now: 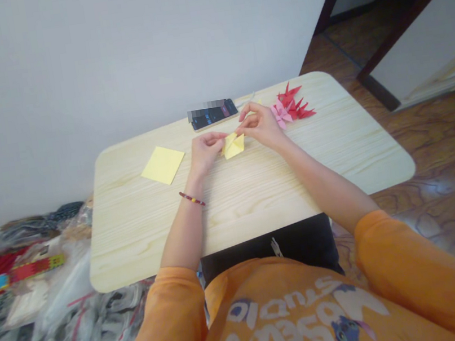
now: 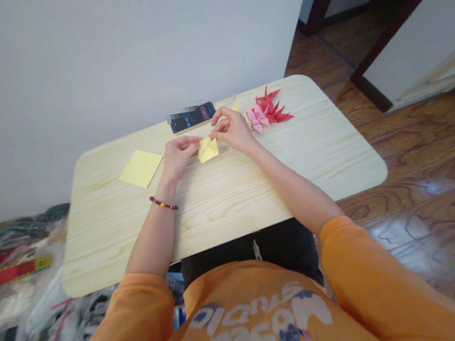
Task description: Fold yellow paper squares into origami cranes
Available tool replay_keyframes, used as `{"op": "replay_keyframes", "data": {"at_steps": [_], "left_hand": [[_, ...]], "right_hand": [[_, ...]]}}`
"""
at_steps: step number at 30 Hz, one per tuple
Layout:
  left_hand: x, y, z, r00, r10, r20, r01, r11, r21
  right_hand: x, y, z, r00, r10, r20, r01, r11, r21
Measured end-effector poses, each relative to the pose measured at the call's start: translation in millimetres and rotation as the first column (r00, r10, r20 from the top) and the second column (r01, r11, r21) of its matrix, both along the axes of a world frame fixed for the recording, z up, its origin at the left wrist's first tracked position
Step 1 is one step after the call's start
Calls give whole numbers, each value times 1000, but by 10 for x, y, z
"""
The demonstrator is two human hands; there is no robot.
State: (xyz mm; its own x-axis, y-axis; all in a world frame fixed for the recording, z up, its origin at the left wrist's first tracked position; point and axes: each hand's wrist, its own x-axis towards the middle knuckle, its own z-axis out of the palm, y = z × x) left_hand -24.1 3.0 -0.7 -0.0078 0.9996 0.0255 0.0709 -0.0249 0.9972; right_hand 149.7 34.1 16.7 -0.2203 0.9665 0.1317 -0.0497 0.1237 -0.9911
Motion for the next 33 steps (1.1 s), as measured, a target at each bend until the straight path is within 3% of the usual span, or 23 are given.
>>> {"op": "replay_keyframes", "data": {"at_steps": [5, 9, 13, 17, 21, 24, 29, 33], "left_hand": [[30, -40, 39, 999, -1, -49, 2, 1000, 15], [27, -5, 1, 1000, 10, 7, -10, 1000, -7], [25, 28, -32, 999, 50, 12, -51, 996, 70], [24, 12, -16, 993, 101, -59, -91, 984, 154], [17, -15, 8, 994, 31, -105, -14, 987, 158], [11, -11, 4, 994, 2, -112, 18, 985, 171], [-5, 55, -96, 992, 118, -45, -101, 958, 268], [4, 93, -184, 994, 104, 12, -103, 942, 319]], "right_hand": [[-4, -2, -1, 1000, 9, 24, -9, 1000, -12], [13, 13, 7, 1000, 25, 20, -24, 999, -30], [19, 32, -16, 1000, 23, 20, -22, 999, -33], [8, 28, -47, 987, 65, 148, -66, 998, 4], [7, 32, -75, 974, 85, 210, -97, 994, 49], [17, 34, -75, 975, 127, 182, -130, 991, 6], [-2, -16, -46, 980, 171, 104, -157, 979, -132], [-44, -59, -50, 975, 220, 37, -209, 959, -193]]}}
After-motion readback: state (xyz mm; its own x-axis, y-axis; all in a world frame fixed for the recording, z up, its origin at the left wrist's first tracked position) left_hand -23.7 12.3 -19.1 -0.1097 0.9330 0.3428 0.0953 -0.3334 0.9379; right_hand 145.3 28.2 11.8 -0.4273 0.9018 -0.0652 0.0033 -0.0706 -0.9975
